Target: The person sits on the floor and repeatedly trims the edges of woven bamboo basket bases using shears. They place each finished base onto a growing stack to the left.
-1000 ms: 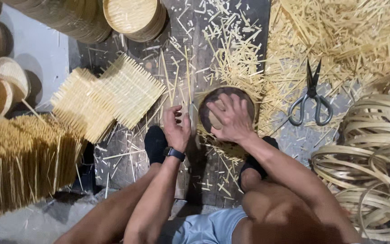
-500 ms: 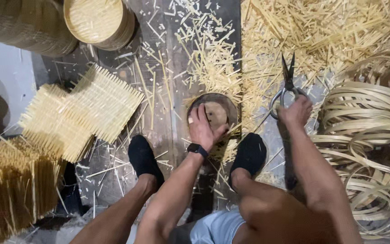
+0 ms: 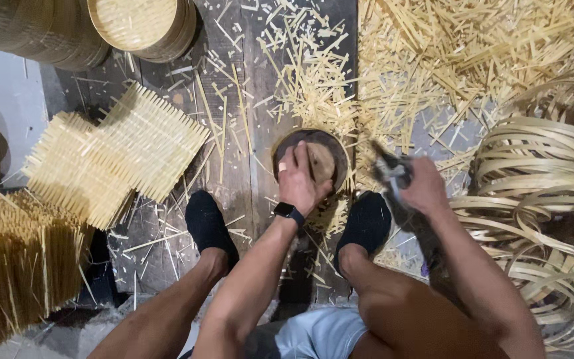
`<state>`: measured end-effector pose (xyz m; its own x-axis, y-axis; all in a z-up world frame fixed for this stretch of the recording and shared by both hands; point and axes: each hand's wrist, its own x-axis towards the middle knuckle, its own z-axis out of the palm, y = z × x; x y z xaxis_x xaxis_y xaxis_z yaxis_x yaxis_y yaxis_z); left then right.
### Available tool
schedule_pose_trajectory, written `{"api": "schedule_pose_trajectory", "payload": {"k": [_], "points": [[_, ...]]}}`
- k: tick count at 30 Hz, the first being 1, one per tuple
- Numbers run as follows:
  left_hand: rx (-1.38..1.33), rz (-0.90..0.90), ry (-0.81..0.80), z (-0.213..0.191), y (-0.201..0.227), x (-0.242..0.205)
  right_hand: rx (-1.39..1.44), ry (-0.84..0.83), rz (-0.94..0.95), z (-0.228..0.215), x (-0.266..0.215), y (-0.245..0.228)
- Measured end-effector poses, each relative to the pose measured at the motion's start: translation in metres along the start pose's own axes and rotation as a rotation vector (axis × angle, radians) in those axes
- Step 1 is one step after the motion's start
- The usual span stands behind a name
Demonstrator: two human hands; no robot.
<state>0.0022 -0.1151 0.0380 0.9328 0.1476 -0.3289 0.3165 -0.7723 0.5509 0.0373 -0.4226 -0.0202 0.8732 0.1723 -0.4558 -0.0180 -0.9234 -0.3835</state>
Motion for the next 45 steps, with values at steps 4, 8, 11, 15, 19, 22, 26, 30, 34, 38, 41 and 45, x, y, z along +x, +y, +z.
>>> {"api": "schedule_pose_trajectory", "payload": {"k": [4,8,11,15,19,22,26,30,34,38,41,45], "points": [[0.021,0.138,0.061,0.002,-0.001,0.0,-0.243,0.075,-0.182,-0.003,0.016,-0.049],[0.003,0.127,0.065,0.002,-0.003,0.0,-0.386,0.006,-0.149,-0.003,0.034,-0.062],[0.026,0.152,0.034,0.003,-0.006,0.003,-0.399,-0.038,-0.172,-0.015,0.039,-0.046],[0.01,0.206,0.043,0.004,-0.013,0.007,-0.391,0.011,-0.206,-0.01,0.044,-0.048],[0.009,0.25,0.028,-0.001,-0.015,0.011,-0.345,0.214,-0.335,-0.001,0.052,-0.058],[0.058,0.286,-0.041,-0.008,-0.017,0.011,-0.285,-0.024,-0.238,-0.01,0.055,-0.052],[0.03,0.345,-0.075,-0.015,-0.017,0.013,-0.38,-0.032,-0.208,-0.017,0.056,-0.046],[0.091,0.39,-0.146,-0.023,-0.016,0.018,-0.488,0.396,-0.444,0.002,0.057,-0.059],[0.198,0.286,-0.103,-0.019,-0.009,0.011,-0.312,-0.242,-0.088,-0.006,0.062,-0.049],[0.046,0.005,0.02,0.002,-0.002,-0.005,-0.385,-0.078,-0.237,-0.014,0.066,-0.042],[0.164,0.192,0.078,0.01,-0.006,-0.001,-0.467,0.213,-0.418,-0.003,0.066,-0.048],[0.177,0.225,0.029,0.0,-0.012,0.002,-0.258,-0.097,-0.227,-0.001,0.064,-0.048]]}}
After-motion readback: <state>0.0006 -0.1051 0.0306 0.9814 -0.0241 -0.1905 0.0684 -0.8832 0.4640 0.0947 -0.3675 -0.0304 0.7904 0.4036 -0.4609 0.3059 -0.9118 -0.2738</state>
